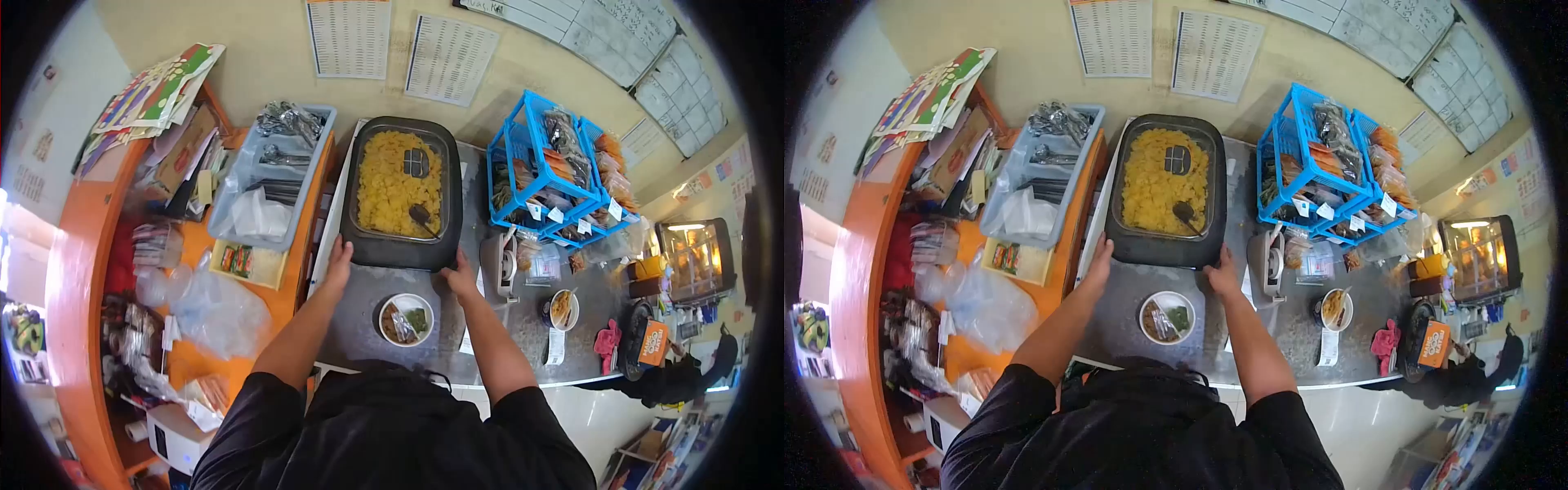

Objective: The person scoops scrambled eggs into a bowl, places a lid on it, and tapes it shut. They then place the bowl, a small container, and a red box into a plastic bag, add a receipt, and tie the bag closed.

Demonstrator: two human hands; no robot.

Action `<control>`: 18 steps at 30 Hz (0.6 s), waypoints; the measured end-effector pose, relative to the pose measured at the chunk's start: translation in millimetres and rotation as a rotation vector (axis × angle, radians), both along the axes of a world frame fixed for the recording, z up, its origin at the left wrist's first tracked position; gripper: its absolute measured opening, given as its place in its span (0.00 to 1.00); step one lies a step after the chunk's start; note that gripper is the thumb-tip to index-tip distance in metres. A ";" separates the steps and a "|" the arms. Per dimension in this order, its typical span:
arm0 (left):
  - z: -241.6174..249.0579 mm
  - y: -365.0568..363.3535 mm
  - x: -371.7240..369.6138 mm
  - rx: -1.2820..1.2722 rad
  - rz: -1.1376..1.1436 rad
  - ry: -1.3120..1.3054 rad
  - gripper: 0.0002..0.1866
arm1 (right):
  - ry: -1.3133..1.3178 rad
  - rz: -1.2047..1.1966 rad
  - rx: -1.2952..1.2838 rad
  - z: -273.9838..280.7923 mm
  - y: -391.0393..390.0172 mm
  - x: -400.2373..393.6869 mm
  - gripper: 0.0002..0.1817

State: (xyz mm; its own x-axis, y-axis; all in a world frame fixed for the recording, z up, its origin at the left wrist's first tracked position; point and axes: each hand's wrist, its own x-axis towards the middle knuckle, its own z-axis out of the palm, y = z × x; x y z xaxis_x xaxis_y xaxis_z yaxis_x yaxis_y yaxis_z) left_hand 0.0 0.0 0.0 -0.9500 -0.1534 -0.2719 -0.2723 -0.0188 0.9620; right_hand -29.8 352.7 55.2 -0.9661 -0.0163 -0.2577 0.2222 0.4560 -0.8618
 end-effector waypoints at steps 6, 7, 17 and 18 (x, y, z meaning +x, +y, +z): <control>101.2 -23.7 -23.8 0.348 0.352 -0.186 0.32 | -0.290 -0.211 -0.550 84.7 -66.6 4.1 0.46; 108.1 -24.8 -22.8 0.403 0.337 -0.202 0.31 | -0.293 -0.259 -0.584 99.5 -73.3 6.0 0.45; 279.3 -36.4 -62.2 0.975 -0.155 0.135 0.32 | 0.908 0.136 0.447 237.7 -106.4 22.1 0.26; 303.2 -39.3 -65.2 1.066 -0.272 0.215 0.36 | 0.904 0.226 0.475 232.6 -106.0 22.7 0.23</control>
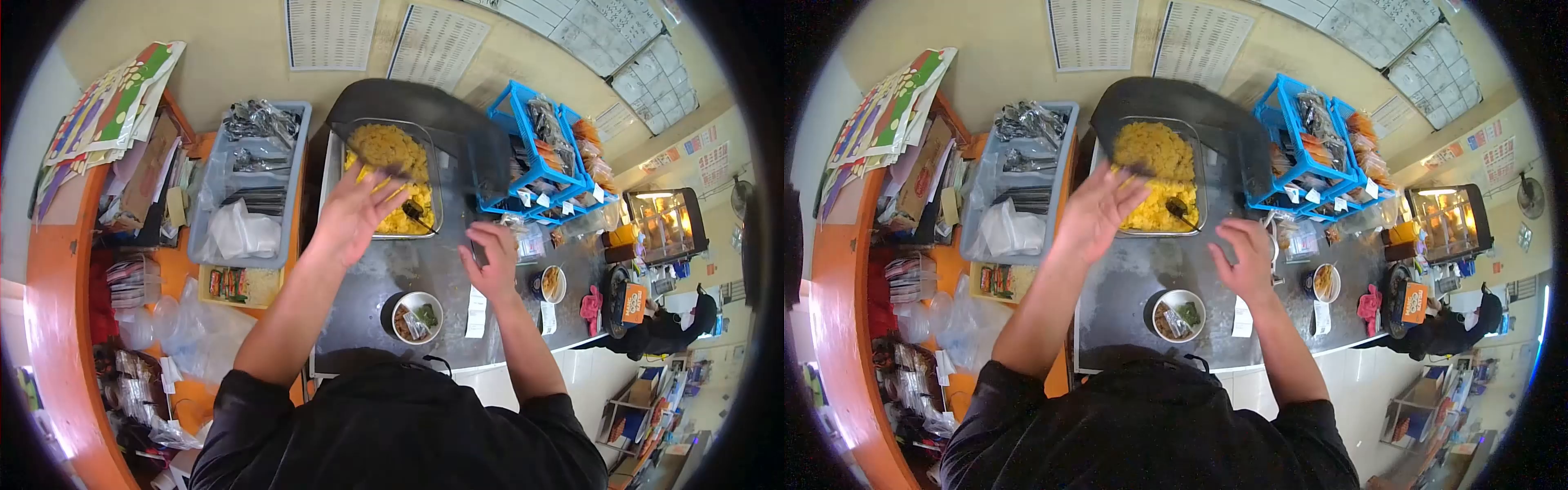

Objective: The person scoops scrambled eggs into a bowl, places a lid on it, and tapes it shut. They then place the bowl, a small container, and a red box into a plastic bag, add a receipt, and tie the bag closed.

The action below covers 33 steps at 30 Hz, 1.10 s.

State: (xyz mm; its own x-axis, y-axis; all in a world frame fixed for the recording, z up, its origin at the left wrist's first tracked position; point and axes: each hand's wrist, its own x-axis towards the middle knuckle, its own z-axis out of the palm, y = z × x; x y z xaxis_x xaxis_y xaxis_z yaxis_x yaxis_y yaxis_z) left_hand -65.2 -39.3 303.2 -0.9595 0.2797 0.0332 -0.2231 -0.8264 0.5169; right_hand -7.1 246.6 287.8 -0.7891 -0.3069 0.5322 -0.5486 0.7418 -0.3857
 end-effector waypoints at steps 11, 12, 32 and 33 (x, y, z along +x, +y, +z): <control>40.3 -11.4 -50.6 -0.251 0.138 0.420 0.41 | 0.030 -0.168 -0.079 53.2 -42.8 -106.9 0.20; 33.4 -16.1 -54.0 -0.300 0.191 0.439 0.39 | 0.131 -0.136 -0.010 59.9 -42.8 -119.9 0.21; -246.1 -23.6 47.7 -1.496 0.492 0.487 0.45 | -0.243 -0.063 0.527 149.1 -61.3 -305.5 0.23; -248.1 -24.4 46.6 -1.498 0.496 0.494 0.45 | -0.340 -0.030 0.544 135.0 -69.9 -283.4 0.20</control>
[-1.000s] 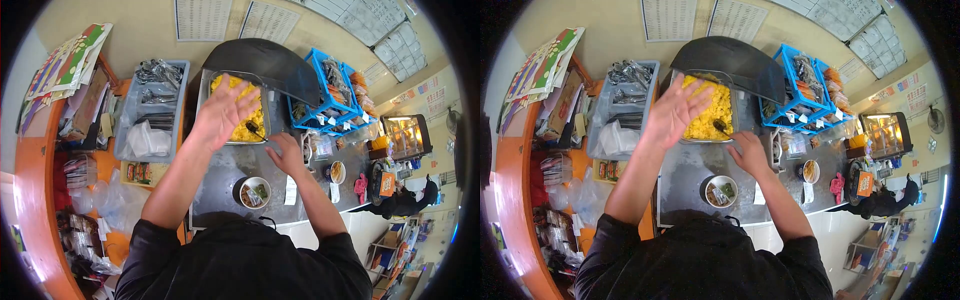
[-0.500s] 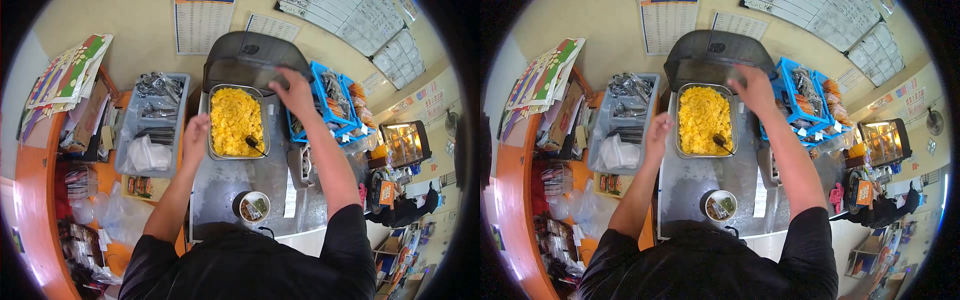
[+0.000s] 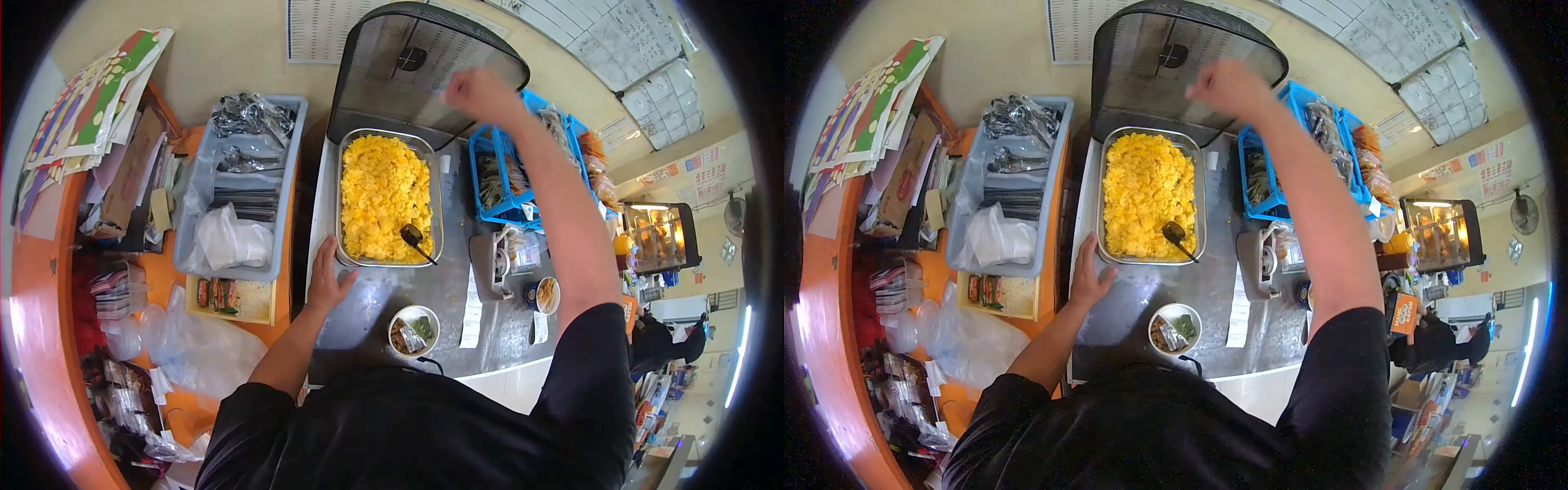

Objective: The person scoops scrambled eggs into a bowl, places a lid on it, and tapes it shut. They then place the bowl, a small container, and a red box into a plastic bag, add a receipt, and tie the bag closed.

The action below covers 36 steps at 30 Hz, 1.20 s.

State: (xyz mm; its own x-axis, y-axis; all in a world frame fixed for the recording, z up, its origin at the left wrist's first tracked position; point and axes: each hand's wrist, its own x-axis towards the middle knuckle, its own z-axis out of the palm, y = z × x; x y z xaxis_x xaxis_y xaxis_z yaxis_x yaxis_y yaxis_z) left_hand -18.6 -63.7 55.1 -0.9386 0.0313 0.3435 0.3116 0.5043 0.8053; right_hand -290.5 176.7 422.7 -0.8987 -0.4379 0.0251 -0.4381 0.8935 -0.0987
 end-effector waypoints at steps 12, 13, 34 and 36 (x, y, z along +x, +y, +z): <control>-5.6 3.7 5.9 -0.075 0.011 -0.068 0.46 | -0.235 -0.126 0.137 -269.8 37.4 192.5 0.14; -4.3 4.4 5.8 -0.101 0.011 -0.085 0.46 | -0.149 -0.096 0.109 -273.6 41.9 191.9 0.14; -8.9 6.2 4.4 -0.201 0.005 -0.069 0.48 | -0.503 -0.029 -0.180 -273.6 44.2 186.9 0.11; -9.3 6.8 4.9 -0.208 0.010 -0.075 0.48 | -0.529 -0.089 -0.269 -278.0 52.7 187.5 0.09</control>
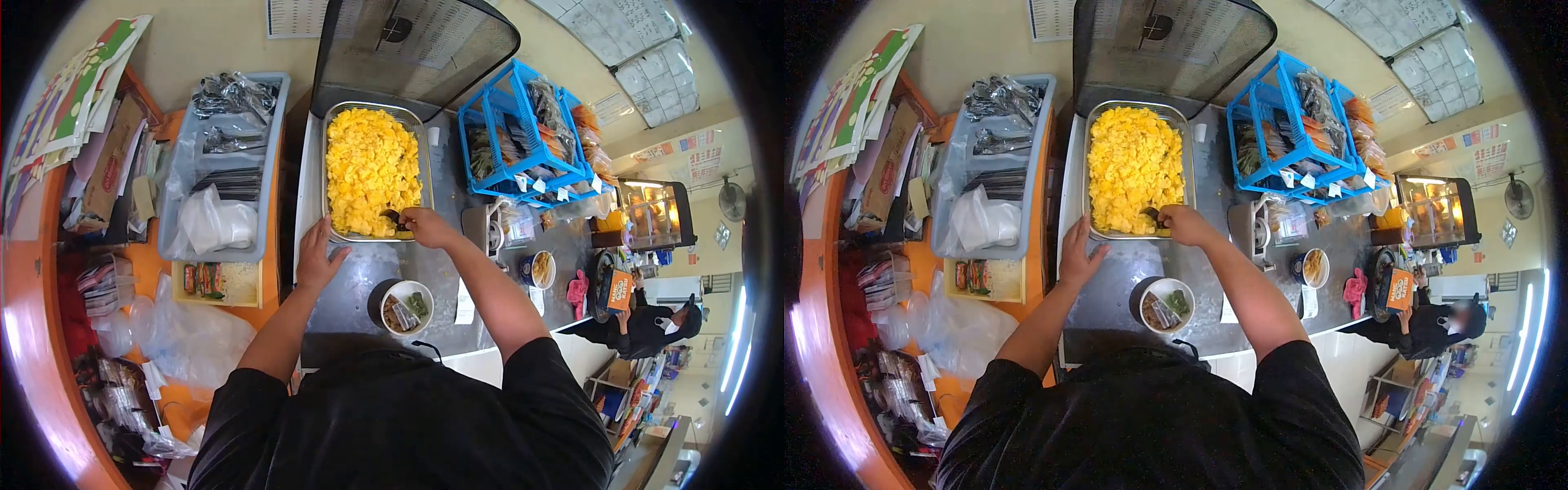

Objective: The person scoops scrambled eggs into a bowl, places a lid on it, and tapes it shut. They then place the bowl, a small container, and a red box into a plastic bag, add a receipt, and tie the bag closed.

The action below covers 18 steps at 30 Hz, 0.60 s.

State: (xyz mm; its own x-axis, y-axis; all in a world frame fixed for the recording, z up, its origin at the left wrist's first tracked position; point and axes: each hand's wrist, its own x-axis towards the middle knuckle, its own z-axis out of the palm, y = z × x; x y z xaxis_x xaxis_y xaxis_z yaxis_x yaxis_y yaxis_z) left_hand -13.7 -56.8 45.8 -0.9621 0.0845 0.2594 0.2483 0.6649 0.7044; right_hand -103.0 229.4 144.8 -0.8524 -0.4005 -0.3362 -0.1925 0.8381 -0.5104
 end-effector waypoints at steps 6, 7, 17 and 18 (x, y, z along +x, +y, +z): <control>-6.0 0.8 -0.3 -0.006 0.005 0.029 0.49 | 0.167 0.095 0.034 7.2 -15.6 28.3 0.12; -4.0 0.9 -0.3 -0.006 0.005 0.032 0.49 | 0.217 0.144 0.076 13.1 -21.8 32.7 0.13; 1.6 1.5 -0.2 -0.021 -0.012 0.053 0.48 | 0.345 0.682 0.396 37.2 -27.0 4.5 0.13; 1.0 0.5 -0.2 -0.038 -0.024 0.063 0.47 | 0.354 0.716 0.423 38.4 -22.6 -0.6 0.13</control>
State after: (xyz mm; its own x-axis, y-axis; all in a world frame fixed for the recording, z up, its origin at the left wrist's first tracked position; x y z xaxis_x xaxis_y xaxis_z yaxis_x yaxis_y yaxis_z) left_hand -13.8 -56.3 46.8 -0.9415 0.1185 0.3155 0.3078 0.6838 0.6616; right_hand -103.6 206.8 183.2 -0.5284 -0.7771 -0.3419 -0.8273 0.5618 0.0015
